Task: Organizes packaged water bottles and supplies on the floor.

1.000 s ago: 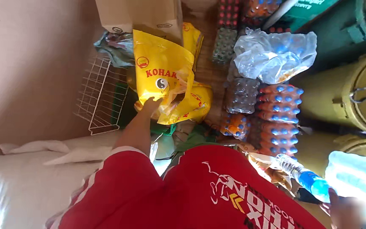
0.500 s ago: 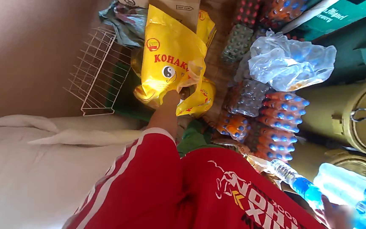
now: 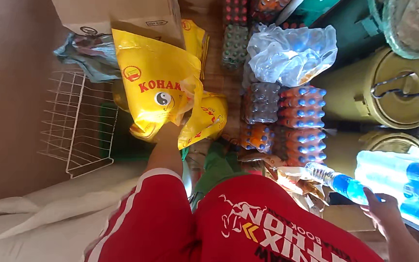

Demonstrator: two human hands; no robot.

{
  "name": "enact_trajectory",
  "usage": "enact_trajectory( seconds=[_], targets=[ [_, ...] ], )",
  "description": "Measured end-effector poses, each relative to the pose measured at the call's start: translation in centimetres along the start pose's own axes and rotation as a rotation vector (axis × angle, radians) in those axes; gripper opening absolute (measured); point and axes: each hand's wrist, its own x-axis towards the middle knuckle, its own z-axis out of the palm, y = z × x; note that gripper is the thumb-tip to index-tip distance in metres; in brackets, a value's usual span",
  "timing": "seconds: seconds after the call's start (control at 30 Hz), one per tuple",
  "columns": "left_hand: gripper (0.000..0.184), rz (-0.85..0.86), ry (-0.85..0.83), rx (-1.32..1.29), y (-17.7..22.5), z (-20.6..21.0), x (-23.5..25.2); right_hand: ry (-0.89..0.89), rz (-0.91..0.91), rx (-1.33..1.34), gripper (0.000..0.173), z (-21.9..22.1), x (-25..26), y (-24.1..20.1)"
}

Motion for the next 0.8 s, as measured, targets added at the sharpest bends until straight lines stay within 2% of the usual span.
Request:
enact_trajectory(
  seconds=[0.03, 0.07, 0.1, 0.17, 0.2, 0.37, 0.5, 0.53, 0.67, 0.8],
  targets=[
    [0.047, -0.229, -0.185, -0.017, 3.1, -2.1, -0.6, -0.002, 0.005, -0.006, 0.067, -0.1, 0.2, 0.1],
    [0.044, -0.362, -0.209, -0.077, 4.4, -2.6, -0.7, -0.001, 0.01, -0.009, 0.068, -0.2, 0.4, 0.1],
    [0.047, -0.416, -0.369, -0.116, 4.6, -3.8, -0.4, -0.002, 0.014, -0.005, 0.068, -0.3, 0.4, 0.0],
    [0.046, -0.479, -0.145, -0.049, 2.8, -0.2, 0.5, 0.009, 0.016, 0.006, 0.067, -0.3, 0.6, -0.9],
    [0.049, -0.497, -0.176, -0.016, 1.9, 0.4, 1.2, 0.014, 0.013, 0.0, 0.066, -0.3, 0.6, -1.3],
    [0.054, -0.323, -0.307, 0.022, 2.1, -2.5, 0.6, 0.005, -0.041, -0.075, 0.067, -0.5, 0.7, -2.9],
    [0.028, -0.178, -0.377, 0.091, 1.6, 0.1, -3.2, -0.019, -0.056, -0.119, 0.068, -1.2, 0.9, -3.0],
    [0.027, -0.174, -0.389, 0.059, 1.2, 1.1, -4.1, -0.035, -0.047, -0.131, 0.068, -1.4, 0.8, -3.0],
    [0.049, -0.272, -0.367, -0.146, -1.0, 2.9, -7.6, -0.073, -0.039, -0.195, 0.068, -2.3, -0.5, -3.8],
    [0.044, -0.277, -0.36, -0.102, -2.2, 2.2, -10.4, -0.107, -0.041, -0.192, 0.066, -2.9, 0.3, -3.3]
  ],
)
